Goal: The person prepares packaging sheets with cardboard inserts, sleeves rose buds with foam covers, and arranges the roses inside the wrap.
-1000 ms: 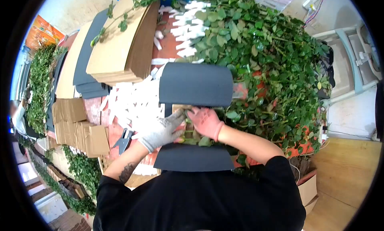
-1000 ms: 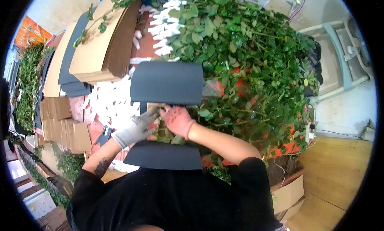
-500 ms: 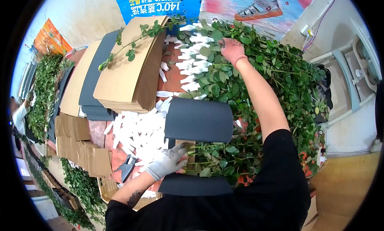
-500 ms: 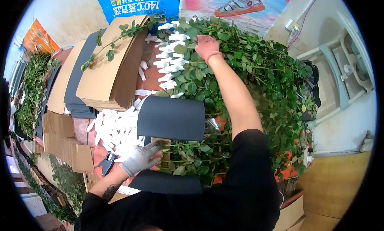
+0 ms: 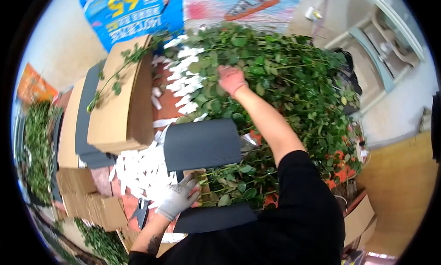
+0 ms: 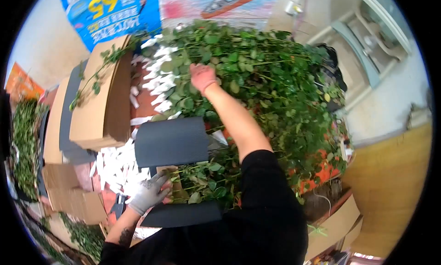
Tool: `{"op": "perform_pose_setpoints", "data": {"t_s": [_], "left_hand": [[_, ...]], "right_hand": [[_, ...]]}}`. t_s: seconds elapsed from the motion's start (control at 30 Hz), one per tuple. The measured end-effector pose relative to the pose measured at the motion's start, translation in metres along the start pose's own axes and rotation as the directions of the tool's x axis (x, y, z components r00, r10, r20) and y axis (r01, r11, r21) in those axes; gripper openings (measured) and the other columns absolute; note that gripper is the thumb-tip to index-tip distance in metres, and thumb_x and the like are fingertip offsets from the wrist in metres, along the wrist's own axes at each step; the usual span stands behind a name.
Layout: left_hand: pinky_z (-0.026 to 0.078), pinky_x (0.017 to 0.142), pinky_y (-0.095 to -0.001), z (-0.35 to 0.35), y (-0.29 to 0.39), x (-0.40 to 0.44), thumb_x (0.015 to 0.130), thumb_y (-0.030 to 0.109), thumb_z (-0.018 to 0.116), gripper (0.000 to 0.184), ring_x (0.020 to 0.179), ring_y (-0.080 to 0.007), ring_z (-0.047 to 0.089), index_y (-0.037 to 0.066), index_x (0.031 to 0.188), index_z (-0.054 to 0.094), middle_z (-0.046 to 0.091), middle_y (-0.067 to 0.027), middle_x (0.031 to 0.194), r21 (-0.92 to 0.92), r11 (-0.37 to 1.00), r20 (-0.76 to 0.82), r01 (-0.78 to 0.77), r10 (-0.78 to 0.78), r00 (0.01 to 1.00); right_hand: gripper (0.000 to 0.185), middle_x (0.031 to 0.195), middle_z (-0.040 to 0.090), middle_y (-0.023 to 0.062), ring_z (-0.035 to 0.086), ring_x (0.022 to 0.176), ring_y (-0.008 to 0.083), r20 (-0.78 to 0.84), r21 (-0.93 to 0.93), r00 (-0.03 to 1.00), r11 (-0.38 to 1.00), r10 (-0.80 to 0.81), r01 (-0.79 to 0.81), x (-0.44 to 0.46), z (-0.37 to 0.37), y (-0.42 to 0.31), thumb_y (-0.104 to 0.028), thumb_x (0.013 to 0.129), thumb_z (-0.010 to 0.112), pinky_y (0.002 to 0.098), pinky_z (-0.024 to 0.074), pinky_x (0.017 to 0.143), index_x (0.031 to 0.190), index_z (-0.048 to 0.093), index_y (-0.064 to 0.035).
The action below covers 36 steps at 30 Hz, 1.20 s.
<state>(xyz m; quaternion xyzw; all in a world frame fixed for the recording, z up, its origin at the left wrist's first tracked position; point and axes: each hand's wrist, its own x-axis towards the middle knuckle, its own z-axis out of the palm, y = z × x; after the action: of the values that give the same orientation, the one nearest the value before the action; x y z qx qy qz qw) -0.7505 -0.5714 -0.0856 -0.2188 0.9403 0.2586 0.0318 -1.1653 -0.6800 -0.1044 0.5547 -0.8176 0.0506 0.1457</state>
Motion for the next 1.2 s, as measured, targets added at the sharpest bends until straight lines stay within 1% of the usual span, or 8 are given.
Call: {"op": "perform_pose_setpoints", "data": {"t_s": [0.23, 0.5, 0.67, 0.83, 1.03, 1.07, 1.1, 1.2], "left_hand": [[0.052, 0.070, -0.0388, 0.000, 0.003, 0.000, 0.081, 0.034, 0.060, 0.045, 0.083, -0.0316, 0.065, 0.009, 0.118, 0.057, 0.055, -0.0122, 0.125, -0.022, 1.000, 0.019, 0.004, -0.003, 1.000], [0.052, 0.072, -0.0402, -0.005, 0.008, -0.001, 0.081, 0.036, 0.058, 0.046, 0.083, -0.0333, 0.065, 0.009, 0.117, 0.055, 0.055, -0.0143, 0.125, -0.011, 1.000, 0.016, 0.008, -0.008, 1.000], [0.051, 0.077, -0.0419, 0.002, -0.002, -0.003, 0.084, 0.035, 0.056, 0.052, 0.089, -0.0344, 0.064, 0.007, 0.127, 0.047, 0.050, -0.0167, 0.130, -0.018, 1.000, 0.050, -0.005, 0.006, 0.999], [0.051, 0.077, -0.0419, 0.007, -0.001, -0.006, 0.081, 0.036, 0.059, 0.063, 0.088, -0.0357, 0.063, 0.002, 0.131, 0.041, 0.048, -0.0204, 0.128, 0.041, 0.998, -0.006, -0.047, 0.047, 0.999], [0.050, 0.058, -0.0391, 0.024, -0.004, -0.011, 0.076, 0.035, 0.064, 0.051, 0.066, -0.0281, 0.062, 0.000, 0.113, 0.055, 0.053, -0.0166, 0.111, 0.119, 0.968, -0.259, -0.220, 0.244, 0.934], [0.050, 0.062, -0.0378, 0.023, -0.001, -0.013, 0.080, 0.038, 0.061, 0.054, 0.069, -0.0275, 0.062, 0.000, 0.117, 0.053, 0.050, -0.0134, 0.121, 0.098, 0.984, -0.132, -0.152, 0.164, 0.978], [0.050, 0.061, -0.0379, 0.017, 0.005, -0.016, 0.081, 0.039, 0.059, 0.054, 0.068, -0.0276, 0.063, 0.000, 0.118, 0.052, 0.049, -0.0136, 0.122, 0.151, 0.977, -0.098, -0.150, 0.166, 0.981], [0.051, 0.064, -0.0407, 0.013, 0.002, -0.009, 0.084, 0.040, 0.055, 0.056, 0.070, -0.0307, 0.063, 0.001, 0.123, 0.049, 0.054, -0.0151, 0.117, 0.131, 0.986, 0.244, -0.105, 0.071, 0.967]], "right_hand": [[0.024, 0.108, 0.063, 0.0101, 0.063, 0.097, 0.0228, 0.234, -0.086, 0.972, 0.996, -0.011, 0.032, 0.000, -0.036, -0.009, -0.012, 0.087, 0.045, 0.0336, 0.0516, 0.071, 0.109, 0.055, -0.0094], [0.034, 0.080, 0.058, 0.0026, 0.058, 0.074, 0.0144, -0.373, -0.168, 0.928, 0.984, -0.007, -0.060, -0.026, -0.182, 0.090, -0.016, 0.090, 0.040, 0.0255, 0.0469, 0.059, 0.118, 0.056, -0.0255], [0.047, 0.100, 0.066, 0.0138, 0.063, 0.091, 0.0261, -0.955, -0.041, 0.295, 0.972, 0.030, -0.232, -0.060, -0.354, 0.256, -0.015, 0.071, 0.069, 0.0352, 0.0482, 0.082, 0.115, 0.057, -0.0047], [0.042, 0.103, 0.065, 0.0117, 0.063, 0.091, 0.0308, -0.887, -0.428, 0.380, 0.778, -0.263, -0.460, -0.126, -0.476, 0.215, -0.010, 0.071, 0.067, 0.0330, 0.0495, 0.079, 0.112, 0.061, -0.0108], [0.044, 0.110, 0.062, 0.0098, 0.060, 0.098, 0.0289, -0.240, -0.488, 0.809, 0.787, -0.536, 0.377, -0.180, -0.343, 0.022, 0.000, 0.067, 0.063, 0.0374, 0.0509, 0.079, 0.109, 0.062, -0.0122], [0.033, 0.096, 0.058, 0.0089, 0.058, 0.079, 0.0279, -0.242, -0.483, 0.714, 0.720, -0.657, 0.498, -0.200, -0.301, -0.002, -0.012, 0.075, 0.060, 0.0365, 0.0486, 0.058, 0.105, 0.061, -0.0233], [0.034, 0.092, 0.056, 0.0086, 0.057, 0.076, 0.0254, 0.098, -0.422, 0.817, 0.719, -0.569, 0.552, -0.225, -0.288, -0.043, -0.012, 0.076, 0.058, 0.0353, 0.0478, 0.056, 0.108, 0.060, -0.0232], [0.041, 0.094, 0.055, 0.0081, 0.058, 0.078, 0.0245, 0.152, -0.164, 0.765, 0.747, -0.626, 0.644, -0.263, -0.210, -0.077, -0.011, 0.072, 0.060, 0.0345, 0.0486, 0.061, 0.111, 0.059, -0.0221]]}}
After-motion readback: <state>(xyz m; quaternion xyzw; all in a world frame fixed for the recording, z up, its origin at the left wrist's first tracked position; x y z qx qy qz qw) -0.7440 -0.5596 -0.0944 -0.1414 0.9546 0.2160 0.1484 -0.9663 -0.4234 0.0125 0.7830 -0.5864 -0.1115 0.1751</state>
